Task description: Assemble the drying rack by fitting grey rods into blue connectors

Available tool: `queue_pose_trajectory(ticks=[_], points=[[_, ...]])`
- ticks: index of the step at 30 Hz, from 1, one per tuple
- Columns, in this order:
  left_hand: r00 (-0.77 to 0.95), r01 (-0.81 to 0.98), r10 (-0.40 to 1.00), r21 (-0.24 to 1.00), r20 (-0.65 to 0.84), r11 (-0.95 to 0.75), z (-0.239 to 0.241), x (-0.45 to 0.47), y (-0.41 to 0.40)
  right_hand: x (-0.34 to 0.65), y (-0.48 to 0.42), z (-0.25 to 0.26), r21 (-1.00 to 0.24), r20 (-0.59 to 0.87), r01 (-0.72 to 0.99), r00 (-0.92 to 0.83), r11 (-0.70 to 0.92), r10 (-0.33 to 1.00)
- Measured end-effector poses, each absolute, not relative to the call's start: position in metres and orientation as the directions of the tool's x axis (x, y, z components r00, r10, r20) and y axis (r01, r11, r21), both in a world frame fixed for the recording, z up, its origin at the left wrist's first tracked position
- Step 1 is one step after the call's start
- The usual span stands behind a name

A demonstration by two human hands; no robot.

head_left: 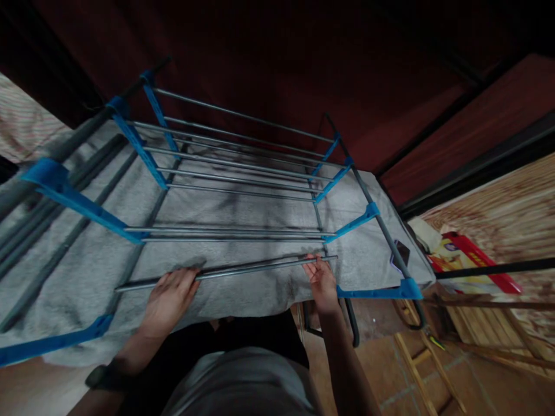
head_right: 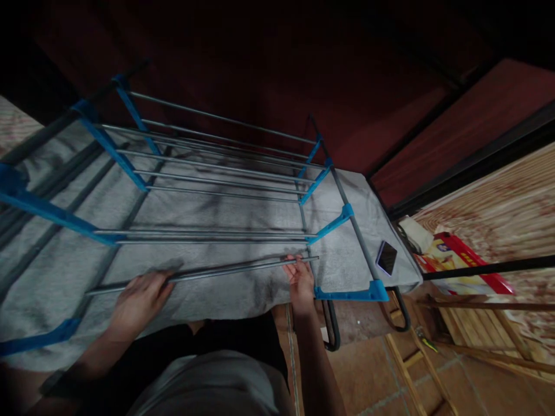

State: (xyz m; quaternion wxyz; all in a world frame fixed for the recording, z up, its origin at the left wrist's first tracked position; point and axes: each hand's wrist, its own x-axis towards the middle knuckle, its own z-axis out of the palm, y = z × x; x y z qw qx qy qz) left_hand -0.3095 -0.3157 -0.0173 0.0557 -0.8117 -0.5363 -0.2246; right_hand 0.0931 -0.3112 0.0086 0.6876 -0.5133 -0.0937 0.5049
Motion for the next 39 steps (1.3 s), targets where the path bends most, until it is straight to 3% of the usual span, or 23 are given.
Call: queue_pose_trajectory(ticks=[10, 20, 30, 39], points=[[0.399, 0.849, 0.779, 0.124, 0.484, -0.513, 0.004, -0.312, -0.321, 0.096, -0.302, 0.034, -0.822, -0.32, -0.57, 0.482, 0.014, 0.816], [0.455, 0.812, 0.764, 0.14, 0.457, -0.567, 0.003, -0.296, -0.322, 0.046, -0.316, 0.045, -0.778, -0.341, -0.623, 0.307, -0.084, 0.889], [0.386, 0.81, 0.778, 0.221, 0.496, -0.543, -0.007, -0.305, -0.329, 0.012, -0.32, 0.06, -0.793, -0.31, -0.587, 0.161, -0.162, 0.937], [0.259, 0.753, 0.801, 0.407, 0.54, -0.517, -0.002, -0.306, -0.336, -0.04, -0.318, 0.074, -0.884, -0.209, -0.433, 0.029, -0.176, 0.978]])
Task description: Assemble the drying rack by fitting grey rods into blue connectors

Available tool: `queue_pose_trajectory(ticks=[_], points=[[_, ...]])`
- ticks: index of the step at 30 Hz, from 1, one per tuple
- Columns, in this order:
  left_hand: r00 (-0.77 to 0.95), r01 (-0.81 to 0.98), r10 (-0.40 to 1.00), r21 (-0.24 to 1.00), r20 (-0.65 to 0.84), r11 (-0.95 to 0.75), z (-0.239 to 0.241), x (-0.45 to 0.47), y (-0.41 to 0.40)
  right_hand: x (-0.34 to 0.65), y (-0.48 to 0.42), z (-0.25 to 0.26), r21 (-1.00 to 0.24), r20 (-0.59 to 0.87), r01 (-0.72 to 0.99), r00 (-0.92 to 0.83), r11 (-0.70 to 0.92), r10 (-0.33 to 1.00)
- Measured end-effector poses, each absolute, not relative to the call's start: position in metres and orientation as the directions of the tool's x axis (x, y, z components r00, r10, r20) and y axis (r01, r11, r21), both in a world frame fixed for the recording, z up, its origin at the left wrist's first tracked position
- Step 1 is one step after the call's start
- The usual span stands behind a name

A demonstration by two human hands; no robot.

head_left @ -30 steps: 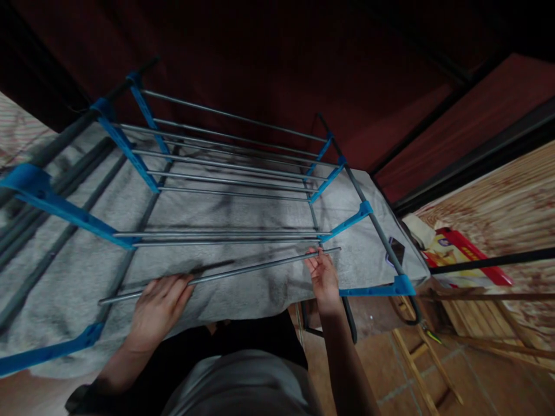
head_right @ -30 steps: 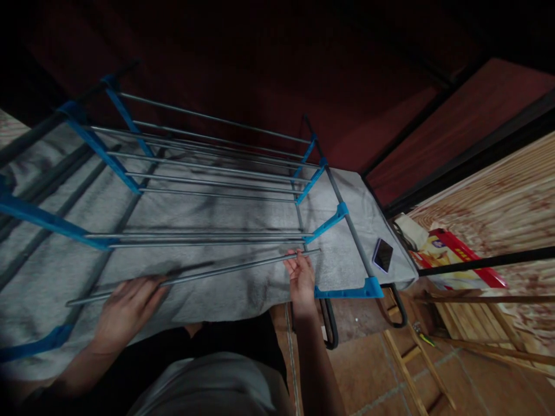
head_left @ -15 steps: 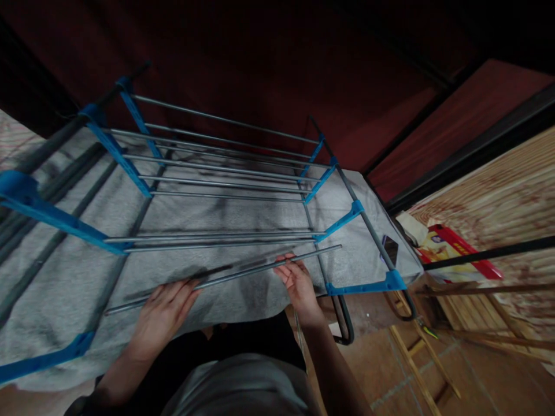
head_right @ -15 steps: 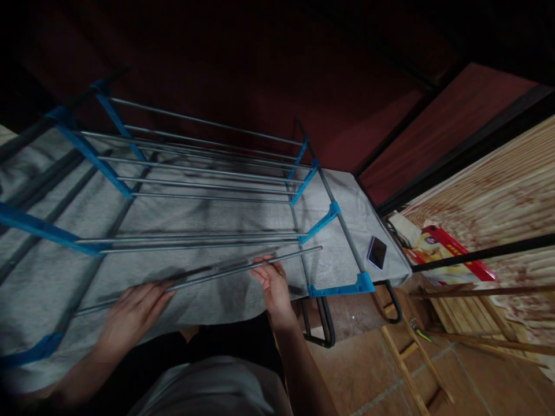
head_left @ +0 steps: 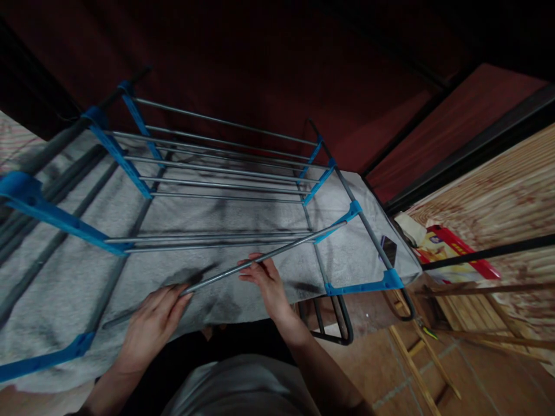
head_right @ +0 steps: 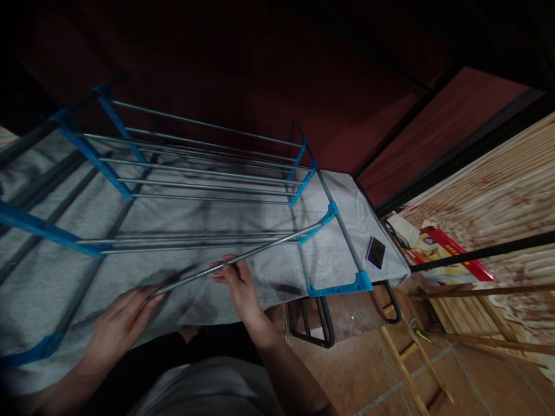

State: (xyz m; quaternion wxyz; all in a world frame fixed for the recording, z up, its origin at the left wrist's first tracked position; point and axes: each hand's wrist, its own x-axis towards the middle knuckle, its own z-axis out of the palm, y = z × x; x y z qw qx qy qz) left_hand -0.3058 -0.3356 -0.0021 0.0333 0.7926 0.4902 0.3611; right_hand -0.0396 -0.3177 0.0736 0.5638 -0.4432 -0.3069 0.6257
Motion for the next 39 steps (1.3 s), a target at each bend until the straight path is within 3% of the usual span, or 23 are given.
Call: queue_pose_trajectory(ticks=[7, 17, 21, 28, 34, 39], points=[[0.162, 0.693, 0.883, 0.586, 0.44, -0.419, 0.018, -0.288, -0.341, -0.069, -0.315, 0.1, -0.915, -0.063, -0.398, -0.019, -0.066, 0.998], [0.2, 0.698, 0.846, 0.534, 0.493, -0.477, 0.03, -0.263, -0.341, -0.05, -0.291, 0.147, -0.946, 0.117, -0.286, 0.141, 0.154, 0.983], [0.194, 0.673, 0.853, 0.567, 0.485, -0.475, 0.03, -0.261, -0.342, -0.037, -0.288, 0.158, -0.961, 0.183, -0.176, 0.182, 0.215, 0.966], [0.165, 0.633, 0.883, 0.639, 0.44, -0.437, 0.037, -0.257, -0.342, -0.031, -0.294, 0.182, -0.954, 0.231, -0.143, 0.208, 0.263, 0.95], [0.138, 0.605, 0.912, 0.697, 0.386, -0.386, 0.048, -0.254, -0.344, -0.028, -0.3, 0.189, -0.961, 0.277, 0.064, 0.15, 0.27, 0.949], [0.093, 0.556, 0.925, 0.751, 0.369, -0.356, 0.058, -0.253, -0.345, -0.024, -0.301, 0.165, -0.871, 0.409, 0.306, 0.015, 0.386, 0.912]])
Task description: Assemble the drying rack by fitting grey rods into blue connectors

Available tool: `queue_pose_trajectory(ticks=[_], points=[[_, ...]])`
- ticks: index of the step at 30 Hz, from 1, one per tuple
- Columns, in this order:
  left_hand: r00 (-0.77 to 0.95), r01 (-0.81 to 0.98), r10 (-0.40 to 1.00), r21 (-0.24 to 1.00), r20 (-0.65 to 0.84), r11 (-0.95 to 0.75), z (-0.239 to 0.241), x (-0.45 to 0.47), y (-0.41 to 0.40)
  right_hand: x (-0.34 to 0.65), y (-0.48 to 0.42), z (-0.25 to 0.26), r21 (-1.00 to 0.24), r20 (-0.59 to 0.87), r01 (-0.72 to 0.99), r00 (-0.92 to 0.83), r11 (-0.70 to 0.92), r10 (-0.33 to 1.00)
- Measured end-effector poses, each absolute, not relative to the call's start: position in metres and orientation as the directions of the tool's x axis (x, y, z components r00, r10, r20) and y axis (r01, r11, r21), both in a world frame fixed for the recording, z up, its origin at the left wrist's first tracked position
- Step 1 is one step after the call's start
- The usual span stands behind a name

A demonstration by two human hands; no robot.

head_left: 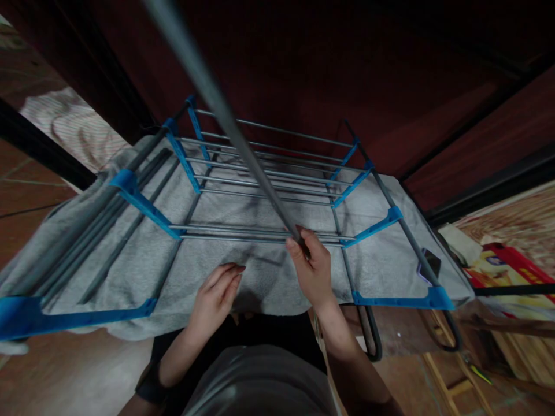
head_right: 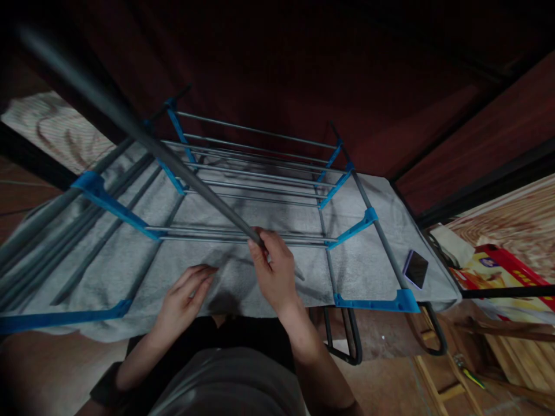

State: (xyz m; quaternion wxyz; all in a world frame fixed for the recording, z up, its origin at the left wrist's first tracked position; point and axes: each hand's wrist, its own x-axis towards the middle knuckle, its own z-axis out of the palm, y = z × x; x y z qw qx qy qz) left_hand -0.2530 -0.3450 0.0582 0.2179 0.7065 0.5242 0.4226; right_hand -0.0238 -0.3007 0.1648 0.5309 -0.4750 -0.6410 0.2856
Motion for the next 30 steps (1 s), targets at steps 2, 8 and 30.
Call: queue_pose_trajectory(ticks=[2, 8, 30], points=[[0.055, 0.522, 0.929, 0.782, 0.366, -0.34, 0.066, -0.252, -0.344, -0.022, -0.301, 0.154, -0.816, 0.434, 0.394, -0.065, 0.423, 0.898], [-0.182, 0.267, 0.965, 0.954, 0.189, -0.137, 0.096, -0.243, -0.337, -0.011, -0.304, 0.122, -0.576, 0.433, 0.66, -0.254, 0.483, 0.865], [-0.196, -0.599, 0.921, 0.784, -0.337, 0.159, 0.089, -0.229, -0.328, 0.012, -0.311, 0.068, -0.302, 0.332, 0.825, -0.38, 0.478, 0.864]])
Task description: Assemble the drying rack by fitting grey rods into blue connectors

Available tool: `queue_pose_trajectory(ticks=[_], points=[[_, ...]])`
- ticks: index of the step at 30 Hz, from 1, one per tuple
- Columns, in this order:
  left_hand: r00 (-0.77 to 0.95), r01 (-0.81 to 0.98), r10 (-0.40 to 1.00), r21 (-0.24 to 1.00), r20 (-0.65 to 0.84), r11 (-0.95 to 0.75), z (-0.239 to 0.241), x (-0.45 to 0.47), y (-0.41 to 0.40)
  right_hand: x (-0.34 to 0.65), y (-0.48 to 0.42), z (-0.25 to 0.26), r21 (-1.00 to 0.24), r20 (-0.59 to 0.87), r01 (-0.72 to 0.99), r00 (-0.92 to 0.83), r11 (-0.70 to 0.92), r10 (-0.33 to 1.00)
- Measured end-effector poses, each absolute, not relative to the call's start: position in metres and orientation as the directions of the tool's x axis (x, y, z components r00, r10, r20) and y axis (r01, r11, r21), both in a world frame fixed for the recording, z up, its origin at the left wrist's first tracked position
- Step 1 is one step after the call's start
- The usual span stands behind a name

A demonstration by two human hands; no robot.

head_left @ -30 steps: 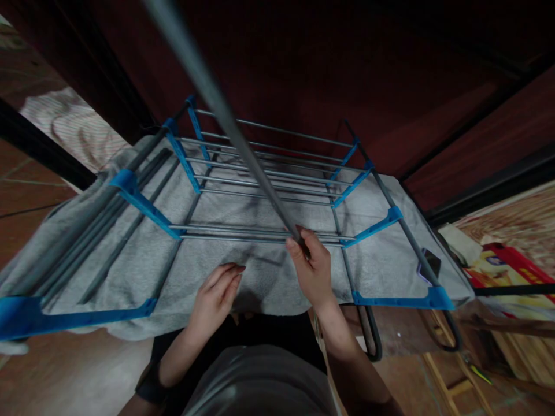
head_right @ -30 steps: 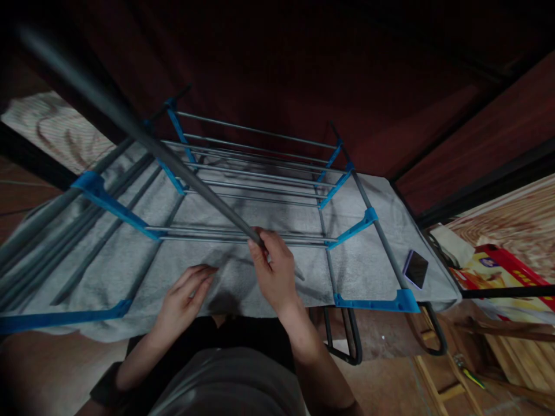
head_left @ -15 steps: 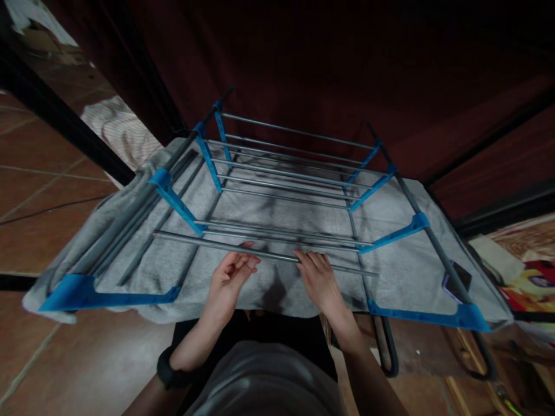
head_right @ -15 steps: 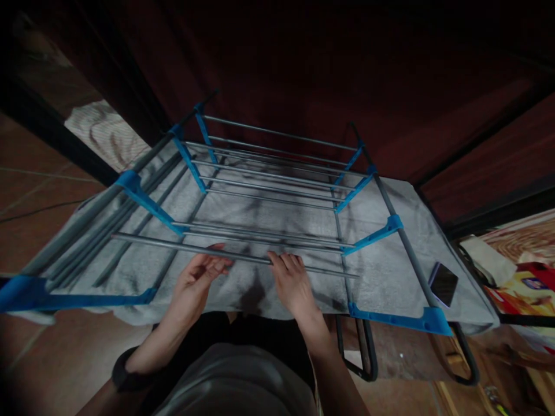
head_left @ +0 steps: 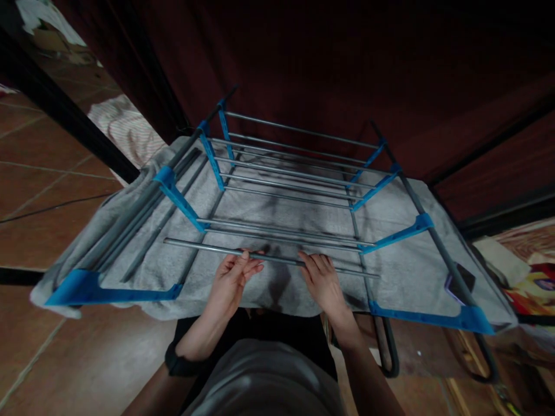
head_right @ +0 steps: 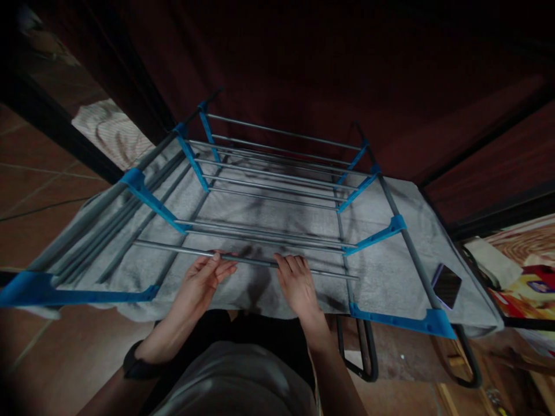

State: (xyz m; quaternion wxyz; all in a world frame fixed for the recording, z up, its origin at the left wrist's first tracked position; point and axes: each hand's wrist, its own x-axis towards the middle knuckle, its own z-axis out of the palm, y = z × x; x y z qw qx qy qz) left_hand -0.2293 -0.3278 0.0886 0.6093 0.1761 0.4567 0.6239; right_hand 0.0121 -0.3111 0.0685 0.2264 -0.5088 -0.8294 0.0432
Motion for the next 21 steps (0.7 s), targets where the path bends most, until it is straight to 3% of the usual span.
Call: queue_pose_trajectory(ticks=[3, 9, 13, 17, 21], points=[[-0.248, -0.591, 0.905, 0.794, -0.345, 0.141, 0.086, -0.237, -0.326, 0.021, -0.31, 0.066, -0.317, 0.383, 0.85, -0.29, 0.42, 0.877], [-0.343, -0.566, 0.852, 0.811, -0.395, 0.148, 0.074, -0.255, -0.315, 0.045, -0.304, 0.064, -0.411, 0.558, 0.885, 0.053, 0.22, 0.828], [-0.338, -0.592, 0.815, 0.78, -0.47, 0.204, 0.072, -0.258, -0.312, 0.056, -0.303, 0.062, -0.535, 0.598, 0.834, 0.261, 0.135, 0.758], [-0.32, -0.67, 0.747, 0.697, -0.583, 0.257, 0.078, -0.253, -0.309, 0.064, -0.299, 0.055, -0.784, 0.5, 0.613, 0.522, 0.104, 0.691], [-0.314, -0.696, 0.698, 0.656, -0.643, 0.292, 0.087, -0.246, -0.308, 0.068, -0.291, 0.055, -0.991, 0.133, 0.095, 0.656, 0.094, 0.743]])
